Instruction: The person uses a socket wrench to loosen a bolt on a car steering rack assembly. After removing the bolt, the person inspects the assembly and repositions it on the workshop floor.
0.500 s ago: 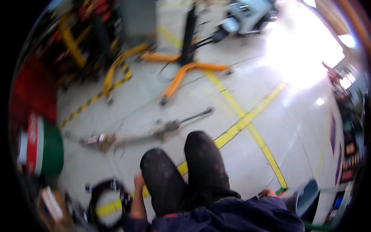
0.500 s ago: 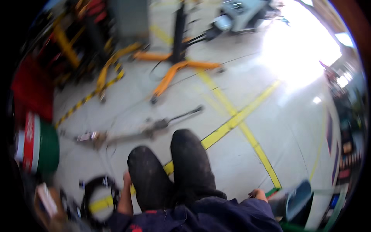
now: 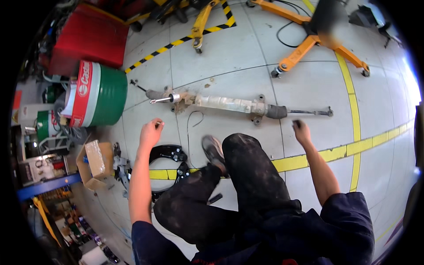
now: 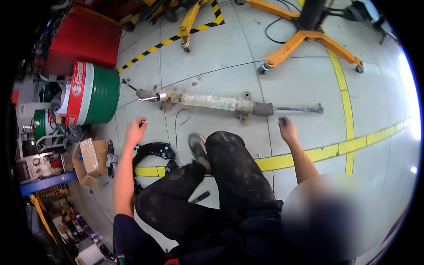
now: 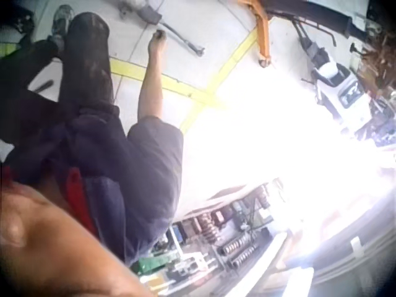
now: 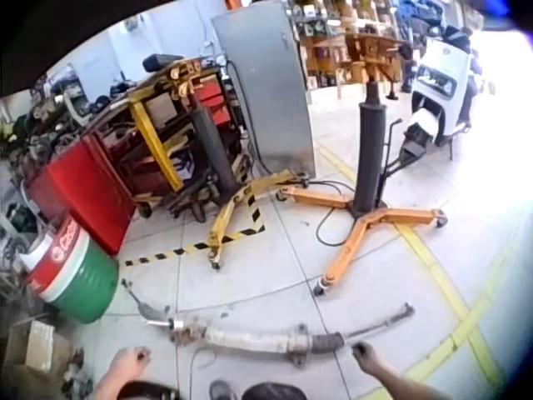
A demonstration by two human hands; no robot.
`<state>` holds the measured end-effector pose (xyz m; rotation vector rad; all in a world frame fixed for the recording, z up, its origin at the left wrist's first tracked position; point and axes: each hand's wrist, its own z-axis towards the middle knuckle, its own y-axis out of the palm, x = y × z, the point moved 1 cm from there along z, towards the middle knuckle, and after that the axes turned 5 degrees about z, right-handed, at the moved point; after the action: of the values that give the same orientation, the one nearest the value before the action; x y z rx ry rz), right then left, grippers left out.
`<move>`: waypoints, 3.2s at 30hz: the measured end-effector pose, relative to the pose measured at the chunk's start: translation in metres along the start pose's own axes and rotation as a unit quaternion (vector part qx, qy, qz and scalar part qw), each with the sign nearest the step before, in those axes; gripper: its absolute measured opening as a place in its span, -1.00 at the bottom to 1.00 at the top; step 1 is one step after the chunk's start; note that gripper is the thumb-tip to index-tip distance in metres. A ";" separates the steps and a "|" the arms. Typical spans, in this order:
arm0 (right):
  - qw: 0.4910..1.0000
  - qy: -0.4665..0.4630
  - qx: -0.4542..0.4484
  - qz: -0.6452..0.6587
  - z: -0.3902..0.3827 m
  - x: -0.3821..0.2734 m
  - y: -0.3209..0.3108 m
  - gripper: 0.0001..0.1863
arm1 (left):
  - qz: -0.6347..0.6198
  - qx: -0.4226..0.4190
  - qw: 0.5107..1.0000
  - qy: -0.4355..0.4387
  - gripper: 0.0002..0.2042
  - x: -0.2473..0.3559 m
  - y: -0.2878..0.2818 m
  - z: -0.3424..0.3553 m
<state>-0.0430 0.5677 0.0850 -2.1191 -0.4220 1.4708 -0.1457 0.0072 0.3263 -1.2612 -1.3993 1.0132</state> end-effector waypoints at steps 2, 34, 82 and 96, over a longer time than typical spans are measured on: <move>0.999 -0.051 0.006 0.007 0.066 -0.061 0.028 -0.73 | -0.027 -0.038 0.998 -0.040 -0.77 -0.002 -0.013 0.006; 0.916 0.053 0.207 -0.339 0.354 -0.199 0.295 -0.29 | -0.751 0.013 0.660 0.011 -0.31 -0.100 0.097 0.181; 0.926 0.036 0.230 -0.297 0.351 -0.196 0.297 -0.26 | -0.317 0.032 0.947 -0.049 -0.46 -0.126 0.075 0.119; 0.909 0.074 0.209 -0.352 0.343 -0.206 0.310 -0.27 | -0.753 0.144 0.636 0.088 -0.67 -0.140 0.135 0.128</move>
<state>-0.4490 0.2886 -0.0292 -1.4877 -0.6584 0.8720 -0.2446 -0.1126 0.1529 0.2966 -1.4289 -0.1317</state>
